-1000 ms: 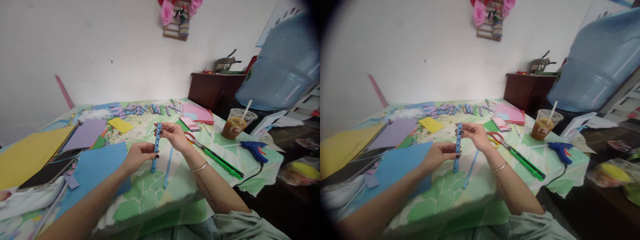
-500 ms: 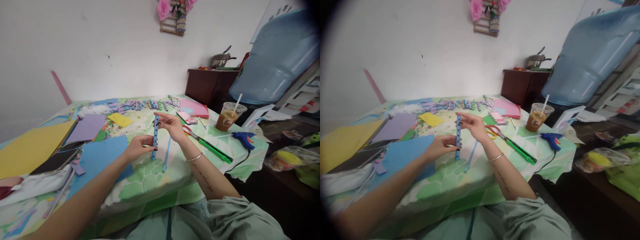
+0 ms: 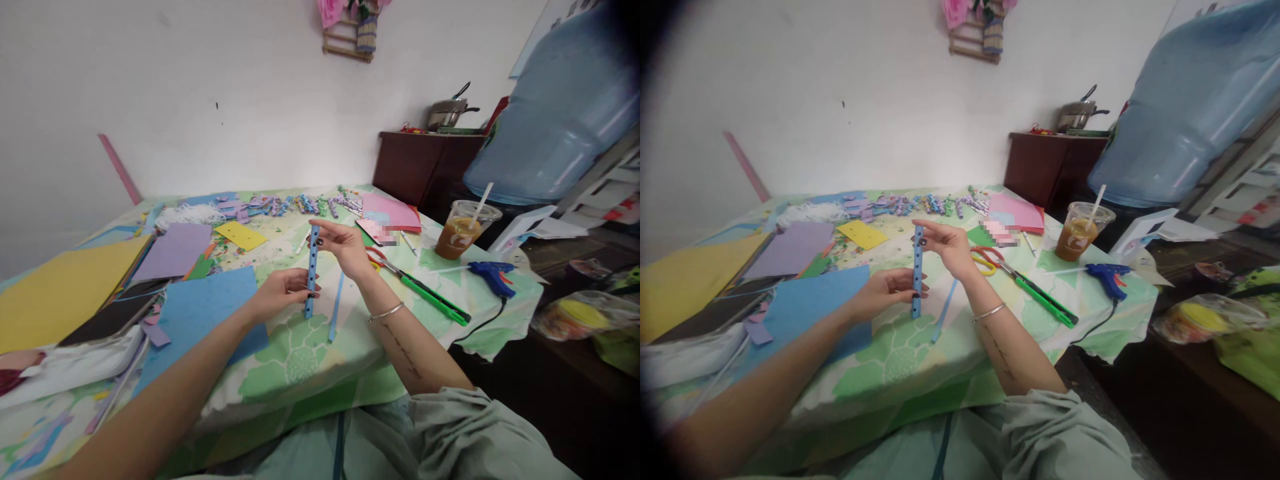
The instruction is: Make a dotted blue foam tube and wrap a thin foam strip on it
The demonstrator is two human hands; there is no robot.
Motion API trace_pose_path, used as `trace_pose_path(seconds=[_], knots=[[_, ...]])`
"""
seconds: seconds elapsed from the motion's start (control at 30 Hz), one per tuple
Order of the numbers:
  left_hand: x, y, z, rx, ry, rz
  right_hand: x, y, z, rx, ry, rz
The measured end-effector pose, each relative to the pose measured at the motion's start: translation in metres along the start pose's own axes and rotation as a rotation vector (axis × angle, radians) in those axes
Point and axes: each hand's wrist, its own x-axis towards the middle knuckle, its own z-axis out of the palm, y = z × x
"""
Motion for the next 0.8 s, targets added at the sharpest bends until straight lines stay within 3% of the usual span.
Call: trace_pose_path(seconds=[0.5,0.8], knots=[[0.006,-0.019,-0.010,0.023,-0.132,-0.113,-0.003,0.002,-0.002,0.036,0.020,-0.010],[0.017,-0.037,-0.014,-0.062,-0.206,-0.124,-0.003,0.004,-0.002,0.104,-0.043,-0.040]])
